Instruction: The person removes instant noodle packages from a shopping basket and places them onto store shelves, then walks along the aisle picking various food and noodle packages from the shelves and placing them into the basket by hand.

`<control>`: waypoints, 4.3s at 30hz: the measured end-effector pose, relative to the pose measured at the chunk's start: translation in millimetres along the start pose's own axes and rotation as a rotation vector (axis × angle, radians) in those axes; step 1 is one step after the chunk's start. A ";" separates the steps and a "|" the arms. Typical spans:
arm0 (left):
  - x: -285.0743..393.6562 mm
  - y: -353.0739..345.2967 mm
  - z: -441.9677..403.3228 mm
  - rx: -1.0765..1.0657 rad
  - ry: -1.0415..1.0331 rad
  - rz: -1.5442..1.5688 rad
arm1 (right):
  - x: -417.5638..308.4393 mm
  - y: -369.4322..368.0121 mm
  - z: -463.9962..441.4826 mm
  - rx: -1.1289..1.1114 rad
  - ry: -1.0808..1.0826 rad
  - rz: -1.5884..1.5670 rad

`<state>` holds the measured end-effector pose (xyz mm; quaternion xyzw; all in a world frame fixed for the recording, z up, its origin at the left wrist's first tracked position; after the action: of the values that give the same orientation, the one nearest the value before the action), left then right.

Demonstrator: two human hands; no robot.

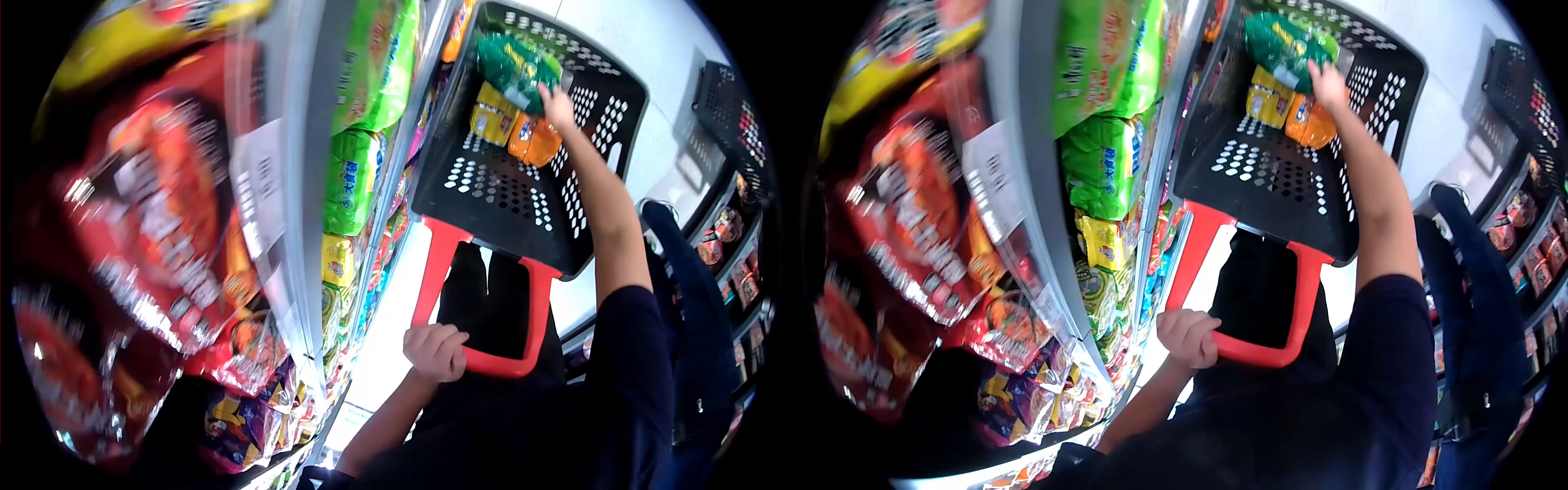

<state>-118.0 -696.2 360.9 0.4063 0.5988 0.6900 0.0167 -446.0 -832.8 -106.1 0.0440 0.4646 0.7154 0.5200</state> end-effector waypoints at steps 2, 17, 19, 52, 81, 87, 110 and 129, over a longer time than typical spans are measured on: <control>0.8 3.9 -0.4 -0.027 0.043 0.024 | -32.2 37.4 62.8 0.263 0.284 -0.119; 19.1 182.7 49.1 0.158 0.161 0.819 | -255.4 368.7 493.6 -1.035 0.260 -0.846; 43.9 234.0 76.5 0.273 0.125 0.768 | -278.9 374.0 522.0 -0.998 0.306 -0.924; 120.1 568.7 170.4 1.325 -0.061 -0.558 | -644.8 374.6 828.3 -0.472 1.803 -0.676; 186.9 497.3 155.1 1.503 -0.491 -0.720 | -505.1 415.3 755.0 -0.912 1.426 -0.954; 156.6 506.6 120.3 1.458 -0.337 -0.791 | -636.3 411.4 750.0 -1.084 1.425 -0.711; 112.9 511.5 144.9 1.238 -0.025 -0.985 | -662.9 356.2 766.4 -1.017 1.474 -0.894; 113.5 424.3 205.4 1.142 -0.144 -0.705 | -485.1 413.7 690.9 -0.249 1.659 -1.040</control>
<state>122.0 -591.1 768.9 0.1767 0.9638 0.1896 0.0634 -138.6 -797.3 781.7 -0.7365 0.5648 0.2457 0.2798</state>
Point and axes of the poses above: each hand's wrist, its own z-axis away from the middle knuckle, its own y-axis out of the back of the hand, x = y × z, the point moved 6 cm from there along -z, towards the middle knuckle, and after that the axes turned 10 degrees about -y, right-handed, at the moved point
